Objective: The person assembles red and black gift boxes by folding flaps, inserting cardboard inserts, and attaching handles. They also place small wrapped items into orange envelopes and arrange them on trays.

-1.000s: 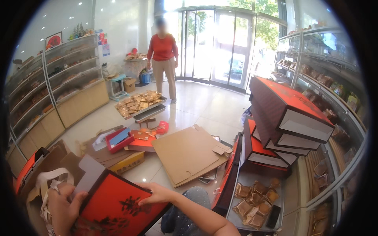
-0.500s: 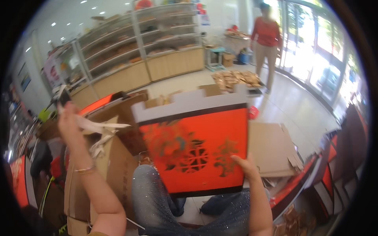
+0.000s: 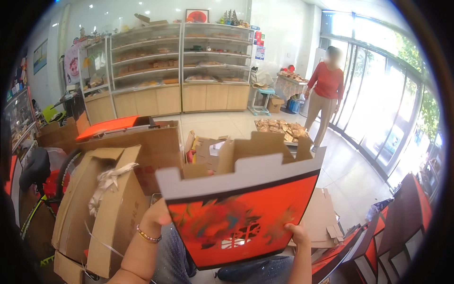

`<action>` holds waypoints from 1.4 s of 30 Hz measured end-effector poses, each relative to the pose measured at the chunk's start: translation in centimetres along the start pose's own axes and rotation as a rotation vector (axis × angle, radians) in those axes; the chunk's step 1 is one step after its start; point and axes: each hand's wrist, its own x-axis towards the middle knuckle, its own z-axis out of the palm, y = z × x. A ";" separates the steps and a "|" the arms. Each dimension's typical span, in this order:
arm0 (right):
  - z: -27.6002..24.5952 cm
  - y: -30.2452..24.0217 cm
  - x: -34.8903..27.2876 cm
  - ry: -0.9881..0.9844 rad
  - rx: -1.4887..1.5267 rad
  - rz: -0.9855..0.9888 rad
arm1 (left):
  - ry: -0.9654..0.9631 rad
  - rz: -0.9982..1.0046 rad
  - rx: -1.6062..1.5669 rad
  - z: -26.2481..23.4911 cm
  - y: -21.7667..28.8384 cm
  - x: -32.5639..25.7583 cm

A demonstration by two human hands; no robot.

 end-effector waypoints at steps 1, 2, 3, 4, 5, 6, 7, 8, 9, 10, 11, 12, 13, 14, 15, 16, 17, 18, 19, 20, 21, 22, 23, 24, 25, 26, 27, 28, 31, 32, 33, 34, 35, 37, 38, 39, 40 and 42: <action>-0.4 -0.3 0.3 -0.023 -0.035 0.016 | 0.034 0.074 -0.090 1.0 1.5 0.8; -0.3 -1.0 0.4 -0.047 -0.066 0.033 | 0.031 0.081 -0.081 2.0 2.9 1.2; -0.2 -1.3 0.4 -0.074 -0.093 0.060 | 0.036 0.080 -0.073 3.1 4.3 1.3; 0.0 -1.5 1.1 -0.116 -0.116 0.073 | 0.037 0.066 0.004 3.3 5.1 1.5; -0.1 -1.2 1.5 -0.132 -0.076 0.085 | 0.036 0.049 0.074 3.5 5.8 1.5; -0.1 -0.6 2.0 -0.147 -0.037 0.098 | 0.028 0.017 0.210 3.3 6.2 1.6; 1.0 0.0 2.6 -0.172 0.013 0.115 | 0.017 0.022 0.354 3.1 7.0 1.5; 2.0 0.4 3.4 -0.226 0.030 0.129 | -0.001 0.104 0.578 2.7 7.8 2.0; 2.7 1.3 4.5 -0.267 0.060 0.220 | 0.005 0.149 0.731 2.5 8.8 1.9; 1.5 1.9 5.1 -0.271 0.071 0.307 | 0.010 0.166 0.770 2.0 8.6 2.7; 0.9 3.1 5.5 -0.285 0.094 0.406 | 0.074 0.088 0.660 2.0 8.1 3.5; 2.1 4.4 6.9 -0.302 0.109 0.457 | 0.159 0.014 0.571 2.2 8.6 3.7; 2.6 5.2 8.1 -0.301 0.115 0.501 | 0.181 0.003 0.534 1.7 8.5 4.1; 2.6 5.6 8.3 -0.291 0.119 0.537 | 0.199 -0.007 0.489 1.2 8.1 4.6; 3.4 5.6 8.2 -0.317 0.144 0.546 | 0.173 0.023 0.537 0.1 8.2 4.7; 4.2 5.8 7.9 -0.341 0.171 0.554 | 0.150 0.051 0.582 -1.0 8.2 4.6; 4.8 5.8 7.6 -0.362 0.193 0.559 | 0.124 -0.013 0.635 -1.5 8.7 4.5; 4.8 7.0 7.5 -0.306 0.229 0.572 | 0.094 -0.077 0.692 -2.0 9.3 4.3; 5.1 7.8 7.3 -0.338 0.273 0.604 | 0.040 -0.146 0.692 -2.4 9.8 4.3; 5.1 8.4 6.9 -0.363 0.314 0.637 | -0.038 -0.145 0.728 -2.2 9.8 4.5; 5.2 8.9 6.7 -0.390 0.357 0.668 | -0.113 -0.143 0.764 -1.9 9.9 4.7; 5.4 9.5 6.8 -0.451 0.355 0.711 | -0.209 -0.072 0.844 -1.1 10.0 5.0; 5.7 10.2 7.0 -0.512 0.353 0.749 | -0.305 -0.003 0.900 -0.5 10.0 5.5; 5.4 11.3 6.9 -0.541 0.342 0.748 | -0.380 0.071 0.924 0.2 9.2 5.8; 5.0 12.3 6.6 -0.554 0.361 0.751 | -0.440 0.120 0.957 0.9 8.5 6.0; 4.8 13.4 6.1 -0.571 0.383 0.758 | -0.483 0.148 0.988 1.5 7.8 5.8; 4.7 14.0 5.9 -0.584 0.404 0.740 | -0.555 0.100 1.094 2.4 8.5 5.2; 4.4 14.5 5.7 -0.596 0.425 0.722 | -0.515 0.134 1.069 3.1 8.1 4.2; 4.0 15.4 5.4 -0.652 0.475 0.695 | -0.500 0.012 1.008 4.7 10.5 2.0; 4.4 15.5 5.5 -0.675 0.493 0.683 | -0.526 0.026 1.041 4.4 11.3 1.6; 4.7 15.5 5.6 -0.646 0.490 0.673 | -0.471 0.038 1.051 4.2 11.5 1.0; 4.7 15.4 5.4 -0.617 0.485 0.663 | -0.416 0.050 1.061 4.0 11.6 0.4; 4.4 15.2 5.1 -0.572 0.474 0.654 | -0.364 0.070 1.056 3.5 11.3 -0.2; -1.1 16.2 5.5 -0.437 0.483 0.628 | -0.167 0.052 1.075 1.8 10.7 0.5; -0.9 16.0 5.9 -0.396 0.495 0.610 | -0.075 0.030 1.046 0.4 10.6 0.6; -1.0 15.5 6.2 -0.349 0.500 0.589 | 0.015 0.014 1.009 -1.2 10.4 0.9; 2.2 13.0 6.1 -0.331 0.515 0.582 | 0.107 0.025 1.020 -2.6 10.4 0.5; 2.3 9.1 6.4 -0.354 0.495 0.553 | 0.241 0.112 0.981 -4.7 9.5 1.5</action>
